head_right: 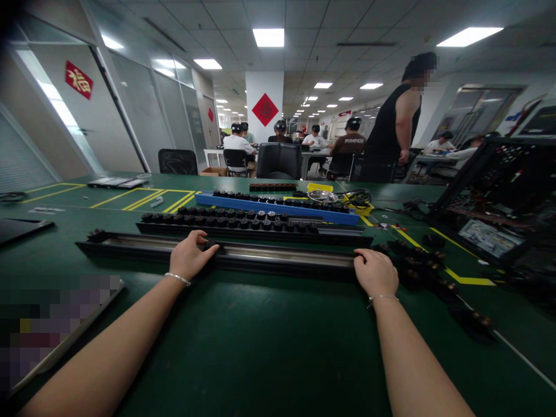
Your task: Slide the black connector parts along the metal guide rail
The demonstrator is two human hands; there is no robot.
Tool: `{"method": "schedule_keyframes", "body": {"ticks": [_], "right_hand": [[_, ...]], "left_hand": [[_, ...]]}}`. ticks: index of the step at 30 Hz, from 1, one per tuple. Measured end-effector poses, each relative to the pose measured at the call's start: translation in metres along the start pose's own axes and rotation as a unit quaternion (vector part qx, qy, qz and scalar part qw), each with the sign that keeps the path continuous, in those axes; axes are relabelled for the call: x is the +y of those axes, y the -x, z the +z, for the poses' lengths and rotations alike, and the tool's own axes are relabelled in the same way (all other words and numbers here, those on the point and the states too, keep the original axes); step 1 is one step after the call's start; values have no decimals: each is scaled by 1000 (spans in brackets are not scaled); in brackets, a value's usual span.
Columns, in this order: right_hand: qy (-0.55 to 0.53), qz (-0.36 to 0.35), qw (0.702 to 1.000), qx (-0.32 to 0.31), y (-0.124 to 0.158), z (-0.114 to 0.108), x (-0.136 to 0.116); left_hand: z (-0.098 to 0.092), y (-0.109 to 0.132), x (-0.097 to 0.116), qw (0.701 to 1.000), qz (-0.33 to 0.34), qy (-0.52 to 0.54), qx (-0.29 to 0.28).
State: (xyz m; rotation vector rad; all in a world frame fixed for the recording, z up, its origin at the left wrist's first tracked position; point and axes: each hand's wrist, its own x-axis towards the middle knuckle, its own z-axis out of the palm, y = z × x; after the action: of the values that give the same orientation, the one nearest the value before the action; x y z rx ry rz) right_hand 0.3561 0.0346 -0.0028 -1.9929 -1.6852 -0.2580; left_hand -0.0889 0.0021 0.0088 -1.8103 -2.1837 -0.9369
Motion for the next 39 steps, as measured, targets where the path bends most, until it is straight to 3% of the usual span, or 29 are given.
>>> {"method": "schedule_keyframes", "body": {"ticks": [19,39], "right_hand": [[-6,7,1000,-5,0,-1,-2],[-1,-4,1000,4,0,0,0]], "left_hand": [[2,3,17,999,10,30,-36],[2,4,18,996,7,77,-55]]}}
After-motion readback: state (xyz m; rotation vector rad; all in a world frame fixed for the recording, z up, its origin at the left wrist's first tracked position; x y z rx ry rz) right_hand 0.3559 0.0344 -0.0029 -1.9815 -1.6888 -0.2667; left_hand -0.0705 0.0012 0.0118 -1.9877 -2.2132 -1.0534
